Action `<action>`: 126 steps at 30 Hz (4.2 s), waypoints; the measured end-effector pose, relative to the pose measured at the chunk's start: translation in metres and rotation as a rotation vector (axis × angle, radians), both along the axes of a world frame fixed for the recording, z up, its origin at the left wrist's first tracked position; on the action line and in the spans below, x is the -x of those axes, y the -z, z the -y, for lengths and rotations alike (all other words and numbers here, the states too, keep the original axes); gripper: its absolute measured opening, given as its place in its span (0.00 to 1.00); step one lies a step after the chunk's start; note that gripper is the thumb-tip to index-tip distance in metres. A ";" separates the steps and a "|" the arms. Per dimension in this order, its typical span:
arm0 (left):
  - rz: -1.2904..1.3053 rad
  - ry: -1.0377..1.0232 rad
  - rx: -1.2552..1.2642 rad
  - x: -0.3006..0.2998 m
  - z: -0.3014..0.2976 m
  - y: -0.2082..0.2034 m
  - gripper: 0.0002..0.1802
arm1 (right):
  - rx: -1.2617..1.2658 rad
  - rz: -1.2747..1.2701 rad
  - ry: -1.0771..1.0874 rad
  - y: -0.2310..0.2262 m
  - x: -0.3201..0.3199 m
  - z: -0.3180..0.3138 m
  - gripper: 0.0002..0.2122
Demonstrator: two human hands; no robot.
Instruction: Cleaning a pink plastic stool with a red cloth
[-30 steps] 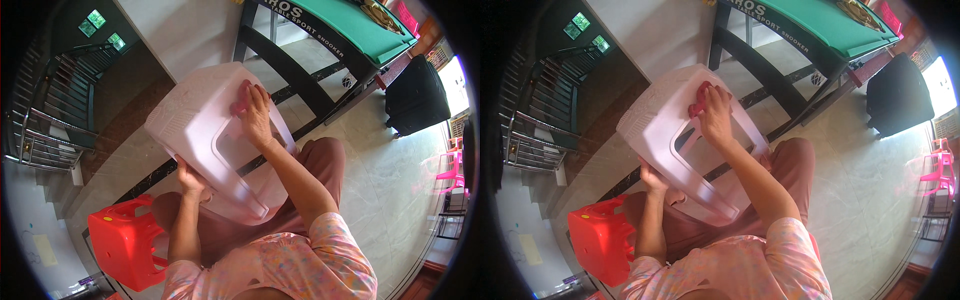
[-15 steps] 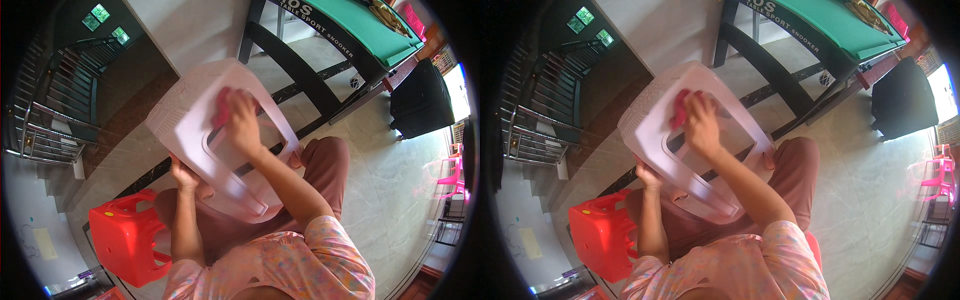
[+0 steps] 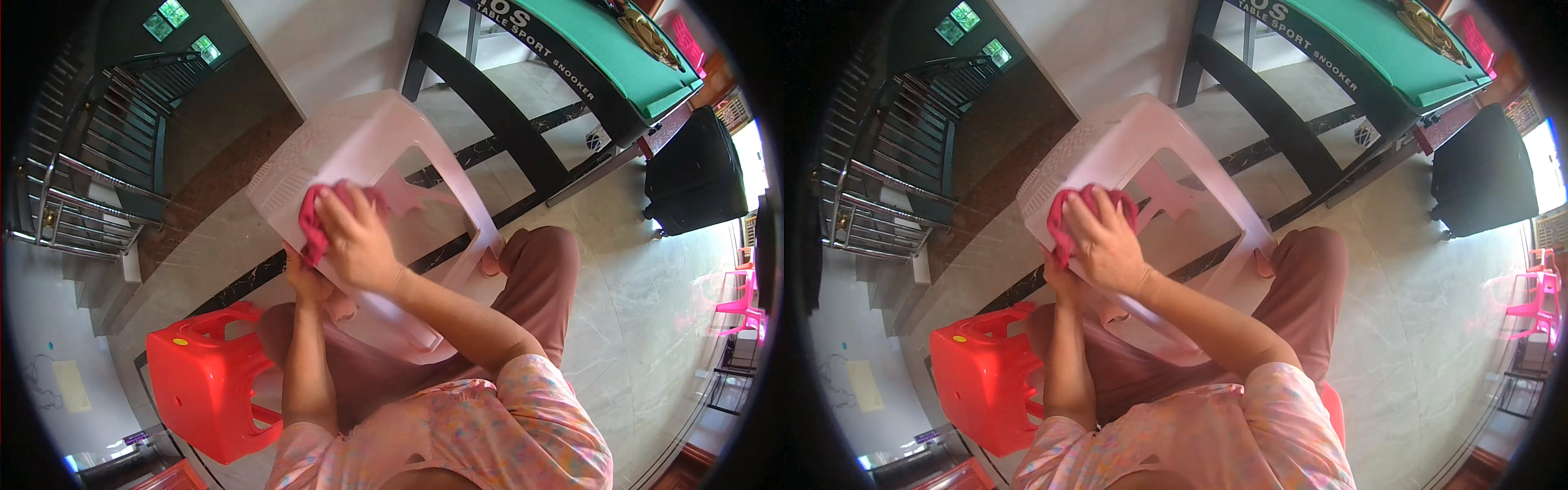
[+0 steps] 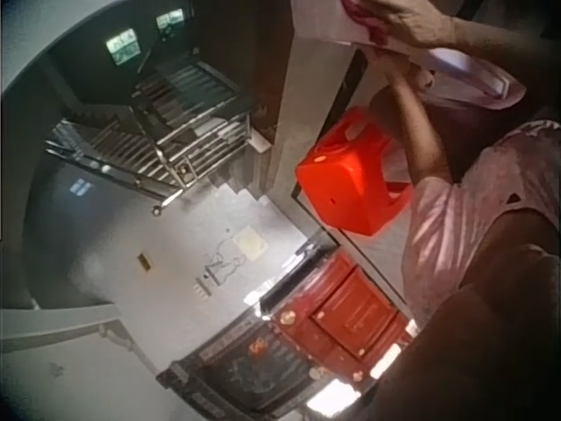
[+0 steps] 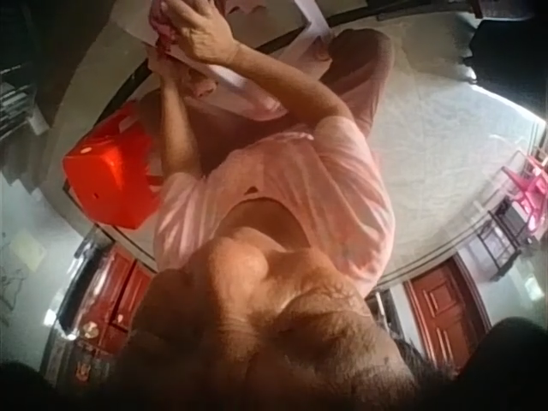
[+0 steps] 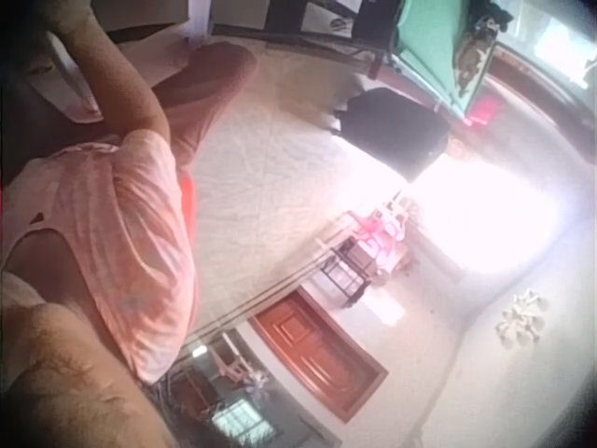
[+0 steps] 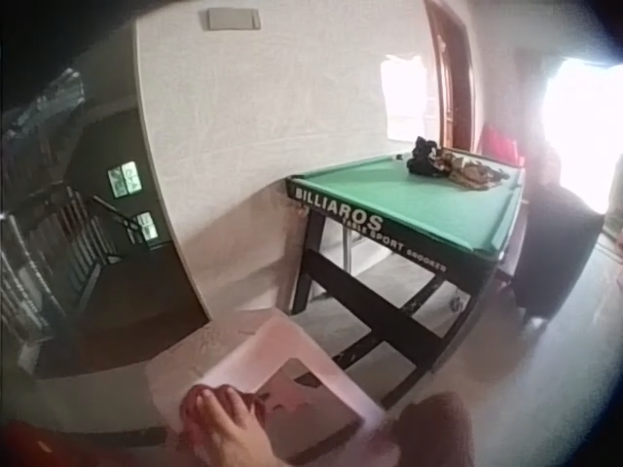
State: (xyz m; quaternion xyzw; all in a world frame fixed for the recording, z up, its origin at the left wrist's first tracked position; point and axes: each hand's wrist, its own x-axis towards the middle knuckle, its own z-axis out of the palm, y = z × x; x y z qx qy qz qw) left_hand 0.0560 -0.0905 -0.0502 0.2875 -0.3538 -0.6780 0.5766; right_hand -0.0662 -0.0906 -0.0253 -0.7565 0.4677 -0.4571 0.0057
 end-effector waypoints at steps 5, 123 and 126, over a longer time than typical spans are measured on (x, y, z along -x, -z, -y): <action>-0.095 -0.062 -0.069 -0.014 0.005 0.034 0.34 | -0.099 0.068 0.418 -0.013 0.054 0.057 0.22; 0.328 -0.635 -0.257 -0.021 0.072 0.018 0.21 | -0.454 0.304 0.533 0.147 0.039 -0.069 0.21; 0.221 -0.580 -0.280 -0.018 0.066 0.008 0.20 | -0.339 0.227 0.641 0.147 0.084 -0.023 0.20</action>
